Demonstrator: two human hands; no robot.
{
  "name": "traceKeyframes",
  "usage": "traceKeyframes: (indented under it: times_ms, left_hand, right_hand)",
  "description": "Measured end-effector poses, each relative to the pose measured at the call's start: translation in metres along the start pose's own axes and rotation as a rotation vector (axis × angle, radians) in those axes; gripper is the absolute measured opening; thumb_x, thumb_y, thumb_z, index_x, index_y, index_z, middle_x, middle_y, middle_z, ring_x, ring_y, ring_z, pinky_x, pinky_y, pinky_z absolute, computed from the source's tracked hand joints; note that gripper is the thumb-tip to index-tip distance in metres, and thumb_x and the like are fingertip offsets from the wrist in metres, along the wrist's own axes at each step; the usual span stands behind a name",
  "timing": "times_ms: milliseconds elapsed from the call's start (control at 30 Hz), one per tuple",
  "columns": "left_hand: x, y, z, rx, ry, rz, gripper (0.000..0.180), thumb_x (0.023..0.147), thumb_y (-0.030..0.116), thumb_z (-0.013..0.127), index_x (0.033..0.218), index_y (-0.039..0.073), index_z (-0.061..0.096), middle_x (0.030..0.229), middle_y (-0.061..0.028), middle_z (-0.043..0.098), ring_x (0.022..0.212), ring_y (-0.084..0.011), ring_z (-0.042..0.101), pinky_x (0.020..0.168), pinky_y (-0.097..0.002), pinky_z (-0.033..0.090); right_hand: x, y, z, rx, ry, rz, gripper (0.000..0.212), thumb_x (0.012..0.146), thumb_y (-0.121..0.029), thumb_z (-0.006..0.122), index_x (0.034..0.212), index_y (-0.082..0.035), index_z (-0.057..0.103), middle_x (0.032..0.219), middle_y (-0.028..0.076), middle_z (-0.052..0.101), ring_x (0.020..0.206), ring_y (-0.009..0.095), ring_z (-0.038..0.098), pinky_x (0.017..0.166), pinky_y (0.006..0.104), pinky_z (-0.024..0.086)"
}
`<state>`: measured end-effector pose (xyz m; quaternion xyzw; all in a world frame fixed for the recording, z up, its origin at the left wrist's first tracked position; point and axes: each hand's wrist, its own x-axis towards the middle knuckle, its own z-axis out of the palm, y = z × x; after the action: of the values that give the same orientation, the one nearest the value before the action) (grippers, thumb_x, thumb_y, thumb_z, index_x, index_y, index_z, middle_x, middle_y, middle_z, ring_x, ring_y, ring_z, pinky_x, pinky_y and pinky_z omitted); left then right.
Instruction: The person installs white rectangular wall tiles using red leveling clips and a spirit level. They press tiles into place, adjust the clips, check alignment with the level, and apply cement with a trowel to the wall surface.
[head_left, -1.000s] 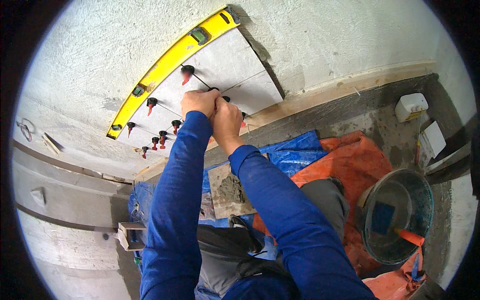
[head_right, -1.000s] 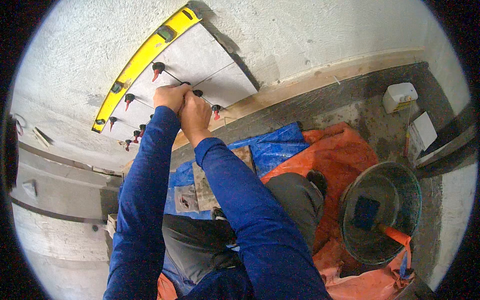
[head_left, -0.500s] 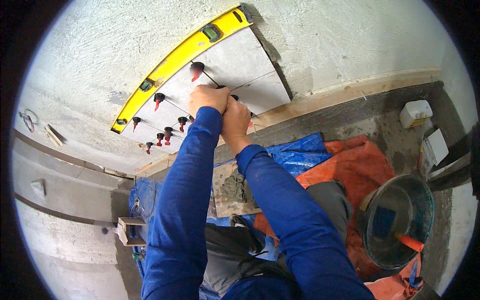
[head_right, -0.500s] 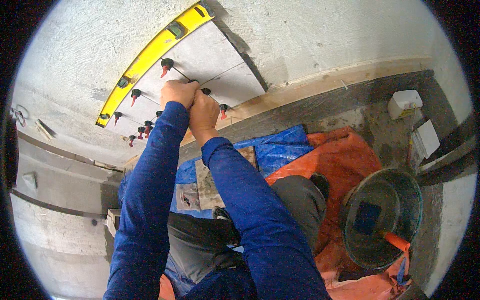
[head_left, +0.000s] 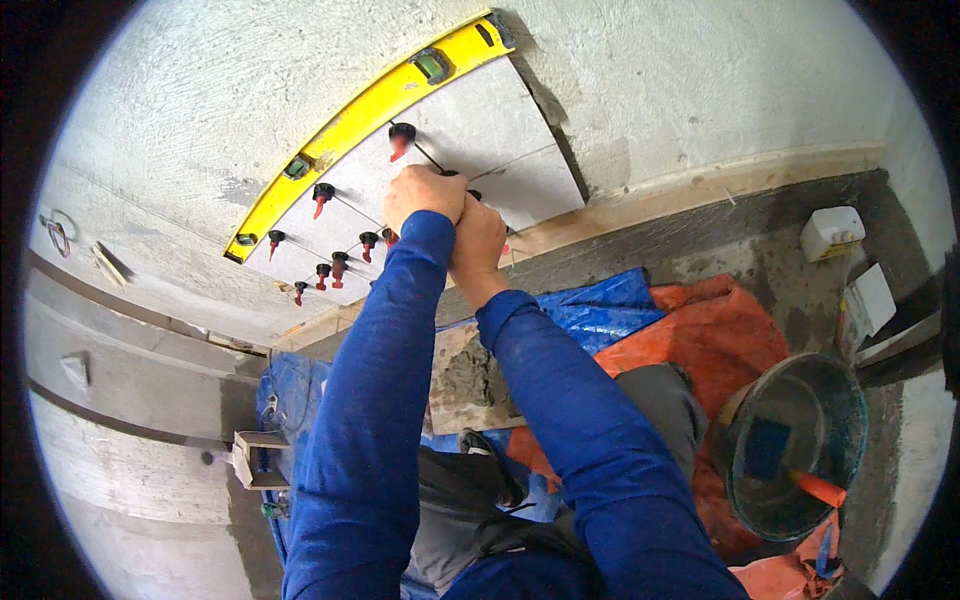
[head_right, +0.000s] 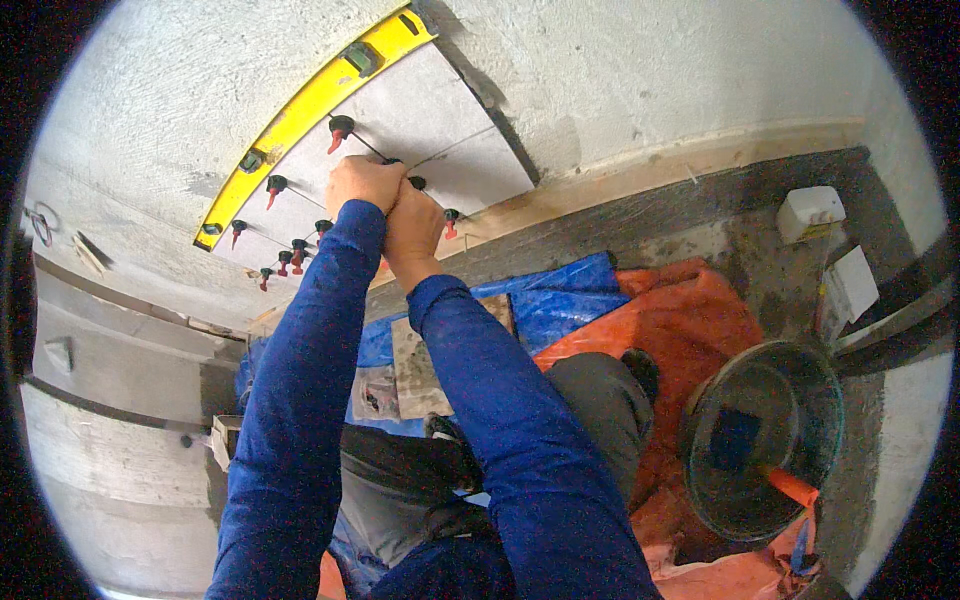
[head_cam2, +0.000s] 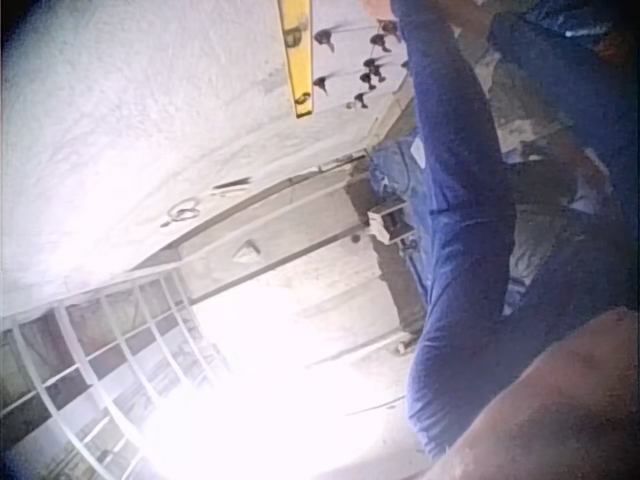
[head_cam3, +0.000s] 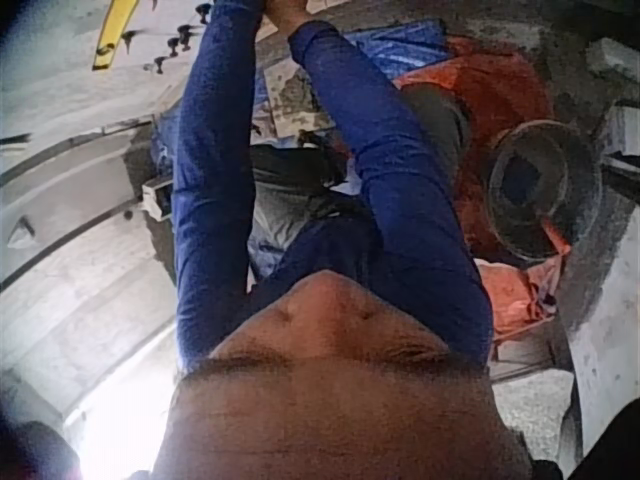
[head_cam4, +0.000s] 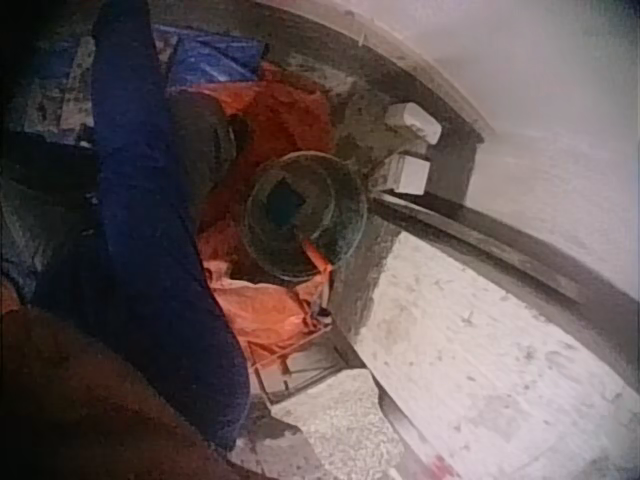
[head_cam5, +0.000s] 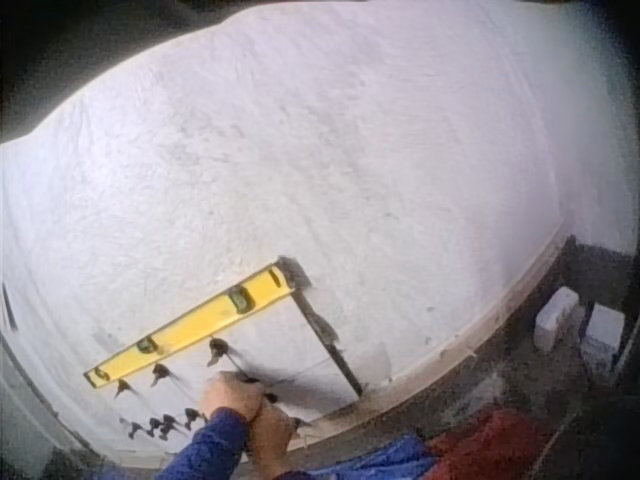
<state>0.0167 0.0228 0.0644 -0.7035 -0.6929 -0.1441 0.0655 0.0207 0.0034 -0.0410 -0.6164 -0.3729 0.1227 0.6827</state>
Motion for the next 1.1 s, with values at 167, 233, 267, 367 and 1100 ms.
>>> traceKeyframes:
  times_ms: [167,233,267,367,1100]
  left_hand:
    - [0.019,-0.030,0.005,-0.121,-0.098,0.115,0.041,0.081,0.040,0.074,0.106,0.010,0.084,0.110,-0.0183,0.079,0.102,-0.0334,0.076,0.091,-0.0415,0.059]
    - [0.029,-0.057,-0.002,-0.308,-0.161,0.208,0.037,0.086,0.034,0.073,0.107,0.004,0.082,0.112,-0.0194,0.079,0.095,-0.0273,0.078,0.085,-0.0392,0.059]
    - [0.031,-0.068,-0.005,-0.440,-0.122,0.256,0.034,0.089,0.031,0.071,0.106,0.004,0.082,0.106,-0.0166,0.079,0.090,-0.0241,0.076,0.080,-0.0378,0.058]
    - [0.034,-0.087,-0.023,-0.788,-0.178,0.134,0.032,0.098,0.030,0.065,0.105,0.004,0.081,0.085,-0.0039,0.067,0.074,-0.0138,0.061,0.063,-0.0323,0.047]
    - [0.057,-0.053,-0.033,-1.673,-0.669,-0.424,0.023,0.099,0.031,0.073,0.086,0.013,0.072,0.075,-0.0027,0.071,0.060,-0.0156,0.060,0.058,-0.0312,0.052]
  right_hand:
    - [0.006,-0.010,-0.021,-0.115,-0.124,-0.026,0.026,0.091,-0.033,0.072,0.093,-0.007,0.073,0.084,0.021,0.075,0.082,0.044,0.074,0.072,0.0535,0.058]
    - [0.010,-0.015,-0.036,-0.126,-0.205,-0.027,0.030,0.090,-0.036,0.070,0.091,-0.006,0.074,0.088,0.024,0.075,0.084,0.045,0.074,0.076,0.0554,0.058]
    - [0.013,-0.020,-0.043,-0.164,-0.211,-0.020,0.031,0.090,-0.037,0.072,0.090,-0.006,0.074,0.086,0.023,0.075,0.083,0.044,0.074,0.076,0.0545,0.057]
    - [0.024,-0.037,-0.055,-0.265,-0.234,0.006,0.036,0.089,-0.040,0.073,0.088,-0.004,0.074,0.083,0.021,0.075,0.083,0.044,0.073,0.074,0.0522,0.057]
    - [0.052,-0.078,-0.011,0.373,-0.085,-0.066,0.029,0.093,-0.021,0.071,0.077,0.003,0.069,0.074,0.023,0.069,0.069,0.042,0.069,0.065,0.0494,0.052]
